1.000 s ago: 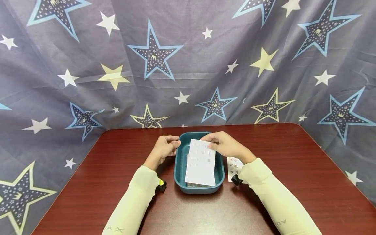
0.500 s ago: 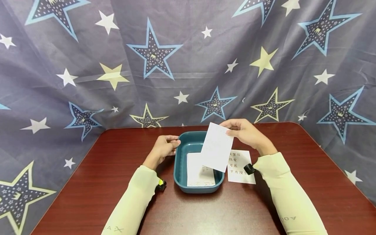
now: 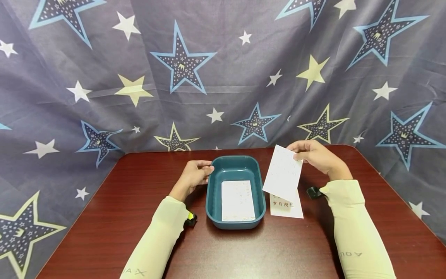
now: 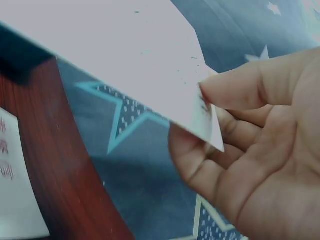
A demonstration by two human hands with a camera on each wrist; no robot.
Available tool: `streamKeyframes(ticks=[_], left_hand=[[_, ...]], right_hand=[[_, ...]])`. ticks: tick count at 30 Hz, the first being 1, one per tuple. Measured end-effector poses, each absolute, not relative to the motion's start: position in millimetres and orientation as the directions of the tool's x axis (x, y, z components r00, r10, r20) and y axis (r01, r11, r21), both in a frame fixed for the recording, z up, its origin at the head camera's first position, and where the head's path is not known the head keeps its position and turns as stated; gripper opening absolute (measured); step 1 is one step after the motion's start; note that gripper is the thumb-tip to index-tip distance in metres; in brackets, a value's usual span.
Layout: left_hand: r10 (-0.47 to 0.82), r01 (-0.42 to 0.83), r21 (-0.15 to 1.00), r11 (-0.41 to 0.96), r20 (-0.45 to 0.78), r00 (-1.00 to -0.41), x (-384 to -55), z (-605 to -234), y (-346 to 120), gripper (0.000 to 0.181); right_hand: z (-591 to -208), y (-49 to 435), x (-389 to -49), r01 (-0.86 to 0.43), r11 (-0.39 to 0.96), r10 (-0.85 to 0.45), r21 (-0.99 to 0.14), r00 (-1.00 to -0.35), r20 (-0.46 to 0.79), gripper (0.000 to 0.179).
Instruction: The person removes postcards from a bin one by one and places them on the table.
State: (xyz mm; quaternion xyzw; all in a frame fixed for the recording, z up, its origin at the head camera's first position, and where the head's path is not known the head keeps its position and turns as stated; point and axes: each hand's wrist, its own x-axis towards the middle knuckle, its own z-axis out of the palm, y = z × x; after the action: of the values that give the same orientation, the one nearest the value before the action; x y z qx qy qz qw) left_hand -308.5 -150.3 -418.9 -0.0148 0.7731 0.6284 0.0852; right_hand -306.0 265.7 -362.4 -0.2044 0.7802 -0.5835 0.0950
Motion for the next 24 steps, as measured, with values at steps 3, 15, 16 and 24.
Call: streamKeyframes(ticks=[3, 15, 16, 24], left_hand=[[0.081, -0.129, 0.969, 0.212, -0.149, -0.985, -309, -419, -150, 0.032], [0.084, -0.125, 0.968, 0.219, -0.147, -0.986, -309, -418, -150, 0.032], [0.081, -0.126, 0.968, 0.218, -0.147, -0.986, -309, -418, -150, 0.032], [0.085, -0.127, 0.968, 0.218, -0.149, -0.985, -307, -418, -150, 0.034]], right_hand=[[-367, 275, -307, -0.172, 0.266, -0.433, -0.948, -0.9, 0.042, 0.026], [-389, 283, -315, -0.137, 0.366, -0.506, -0.92, -0.86, -0.073, 0.03], [-390, 282, -316, -0.141, 0.378, -0.517, -0.915, -0.852, -0.082, 0.031], [-401, 272, -318, -0.209, 0.494, -0.545, -0.844, -0.83, -0.113, 0.026]])
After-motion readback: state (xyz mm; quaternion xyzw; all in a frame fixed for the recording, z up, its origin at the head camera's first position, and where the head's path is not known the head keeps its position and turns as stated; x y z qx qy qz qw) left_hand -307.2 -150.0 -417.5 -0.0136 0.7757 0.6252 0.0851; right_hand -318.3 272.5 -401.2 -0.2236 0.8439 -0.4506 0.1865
